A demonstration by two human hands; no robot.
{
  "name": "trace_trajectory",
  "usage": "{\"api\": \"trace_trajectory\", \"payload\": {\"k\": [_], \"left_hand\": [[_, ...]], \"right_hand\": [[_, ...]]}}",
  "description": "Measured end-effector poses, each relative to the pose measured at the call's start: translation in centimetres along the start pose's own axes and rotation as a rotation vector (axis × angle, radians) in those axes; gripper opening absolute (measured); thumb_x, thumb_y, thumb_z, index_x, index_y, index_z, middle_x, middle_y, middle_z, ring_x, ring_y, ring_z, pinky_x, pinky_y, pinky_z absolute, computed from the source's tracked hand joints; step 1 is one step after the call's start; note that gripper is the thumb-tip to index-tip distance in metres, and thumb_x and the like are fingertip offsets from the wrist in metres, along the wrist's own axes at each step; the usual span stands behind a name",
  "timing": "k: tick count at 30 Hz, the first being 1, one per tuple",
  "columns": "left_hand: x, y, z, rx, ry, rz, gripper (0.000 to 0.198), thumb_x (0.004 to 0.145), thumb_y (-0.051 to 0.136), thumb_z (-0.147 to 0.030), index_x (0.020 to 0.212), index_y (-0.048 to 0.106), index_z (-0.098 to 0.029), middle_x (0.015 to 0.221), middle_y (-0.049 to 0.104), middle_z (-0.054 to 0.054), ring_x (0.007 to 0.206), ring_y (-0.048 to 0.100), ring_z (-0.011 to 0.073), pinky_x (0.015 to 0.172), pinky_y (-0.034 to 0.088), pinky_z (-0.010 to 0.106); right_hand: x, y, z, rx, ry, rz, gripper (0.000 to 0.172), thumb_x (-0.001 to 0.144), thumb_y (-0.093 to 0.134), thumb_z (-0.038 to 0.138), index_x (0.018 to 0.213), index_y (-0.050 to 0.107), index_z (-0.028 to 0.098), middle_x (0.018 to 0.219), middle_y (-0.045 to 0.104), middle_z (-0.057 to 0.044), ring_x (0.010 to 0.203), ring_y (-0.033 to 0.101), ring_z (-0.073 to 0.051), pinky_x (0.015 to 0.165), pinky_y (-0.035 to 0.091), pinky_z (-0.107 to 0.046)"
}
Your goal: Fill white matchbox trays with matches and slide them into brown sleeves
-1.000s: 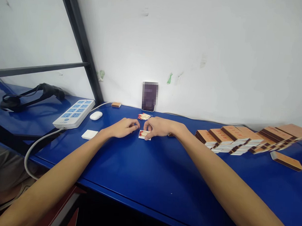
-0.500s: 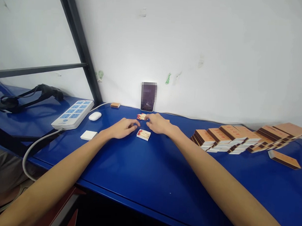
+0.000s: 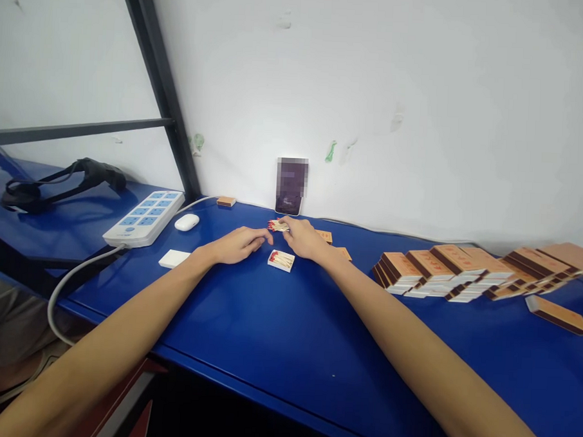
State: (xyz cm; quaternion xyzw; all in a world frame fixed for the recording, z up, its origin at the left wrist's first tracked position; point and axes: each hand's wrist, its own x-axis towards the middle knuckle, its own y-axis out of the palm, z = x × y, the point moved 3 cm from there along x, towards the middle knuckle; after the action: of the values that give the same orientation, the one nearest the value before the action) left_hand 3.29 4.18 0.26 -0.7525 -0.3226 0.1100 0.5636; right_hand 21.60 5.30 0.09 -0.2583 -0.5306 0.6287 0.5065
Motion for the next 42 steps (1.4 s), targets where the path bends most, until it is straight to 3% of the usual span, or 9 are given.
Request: {"api": "trace_trajectory", "payload": {"k": [4,8,13,18,27,32,36,39,42], "left_hand": [[-0.1,-0.1,-0.2,-0.034,-0.008,-0.035,0.03,0.089,0.035,-0.016,0.109,0.058,-0.022,0.068,0.056,-0.003,0.063,0.052,0.0136,0.066,0.039,0.024],[0.0,0.3,-0.1,0.01,-0.058,-0.07,0.027,0.084,0.041,-0.015,0.101,0.063,-0.021,0.073,0.062,-0.001,0.068,0.057,0.0155,0.068,0.041,0.026],[0.2,0.5,-0.1,0.055,-0.099,-0.077,0.027,0.086,0.041,-0.019,0.099,0.064,-0.02,0.077,0.066,0.001,0.069,0.059,0.0164,0.068,0.042,0.026],[0.1,0.6,0.0,0.066,-0.091,-0.078,0.028,0.085,0.04,-0.018,0.1,0.064,-0.021,0.081,0.067,0.001,0.071,0.06,0.0165,0.069,0.042,0.026],[0.2,0.6,0.0,0.11,-0.169,-0.139,0.03,0.088,0.04,-0.02,0.109,0.061,-0.022,0.078,0.066,0.003,0.076,0.063,0.0197,0.073,0.044,0.029],[0.2,0.4,-0.3,0.085,-0.16,-0.148,0.028,0.087,0.043,-0.022,0.108,0.061,-0.022,0.077,0.066,0.001,0.071,0.061,0.0181,0.069,0.043,0.027],[0.1,0.3,-1.5,-0.012,-0.065,-0.101,0.031,0.089,0.044,-0.025,0.115,0.061,-0.022,0.073,0.064,-0.001,0.064,0.058,0.0153,0.064,0.039,0.025],[0.2,0.4,-2.4,-0.044,-0.009,-0.026,0.036,0.093,0.043,-0.034,0.124,0.058,-0.025,0.065,0.059,-0.004,0.058,0.054,0.0137,0.062,0.037,0.024],[0.1,0.3,-2.8,-0.025,0.005,0.01,0.035,0.091,0.047,-0.041,0.118,0.062,-0.024,0.058,0.053,-0.005,0.053,0.049,0.0123,0.059,0.034,0.024]], "right_hand": [[1.0,0.9,-0.7,-0.008,-0.046,-0.039,0.043,0.088,0.049,0.017,0.131,0.051,0.014,0.105,0.064,-0.012,0.094,0.059,-0.022,0.085,0.043,-0.032],[1.9,0.9,-1.2,-0.059,-0.044,-0.081,0.046,0.085,0.055,0.023,0.13,0.054,0.013,0.121,0.055,-0.017,0.114,0.051,-0.028,0.098,0.04,-0.04],[3.0,0.8,-1.1,-0.01,-0.101,0.031,0.056,0.083,0.056,0.023,0.137,0.048,0.009,0.135,0.049,-0.018,0.126,0.046,-0.027,0.107,0.034,-0.038],[3.6,0.7,-0.5,0.018,-0.113,0.116,0.05,0.084,0.055,0.022,0.133,0.053,0.013,0.131,0.057,-0.015,0.12,0.052,-0.026,0.104,0.038,-0.038],[0.5,1.2,0.4,0.058,-0.192,0.066,0.035,0.09,0.049,0.019,0.123,0.061,0.019,0.128,0.061,-0.011,0.12,0.053,-0.023,0.104,0.038,-0.04],[-0.9,-0.4,1.1,0.116,-0.203,-0.016,0.038,0.092,0.046,0.026,0.128,0.056,0.02,0.133,0.056,-0.011,0.124,0.05,-0.023,0.105,0.038,-0.041],[-2.4,-1.9,1.0,0.245,-0.07,-0.267,0.033,0.09,0.044,0.022,0.119,0.06,0.018,0.116,0.064,-0.01,0.1,0.062,-0.02,0.089,0.047,-0.035],[-3.5,-1.3,1.0,0.334,0.051,-0.252,0.03,0.089,0.042,0.021,0.112,0.061,0.019,0.089,0.069,-0.004,0.079,0.064,-0.018,0.076,0.048,-0.03],[-3.7,-0.3,1.0,0.342,0.097,-0.191,0.029,0.088,0.041,0.019,0.107,0.062,0.017,0.073,0.065,0.0,0.066,0.06,-0.016,0.068,0.045,-0.028]]}}
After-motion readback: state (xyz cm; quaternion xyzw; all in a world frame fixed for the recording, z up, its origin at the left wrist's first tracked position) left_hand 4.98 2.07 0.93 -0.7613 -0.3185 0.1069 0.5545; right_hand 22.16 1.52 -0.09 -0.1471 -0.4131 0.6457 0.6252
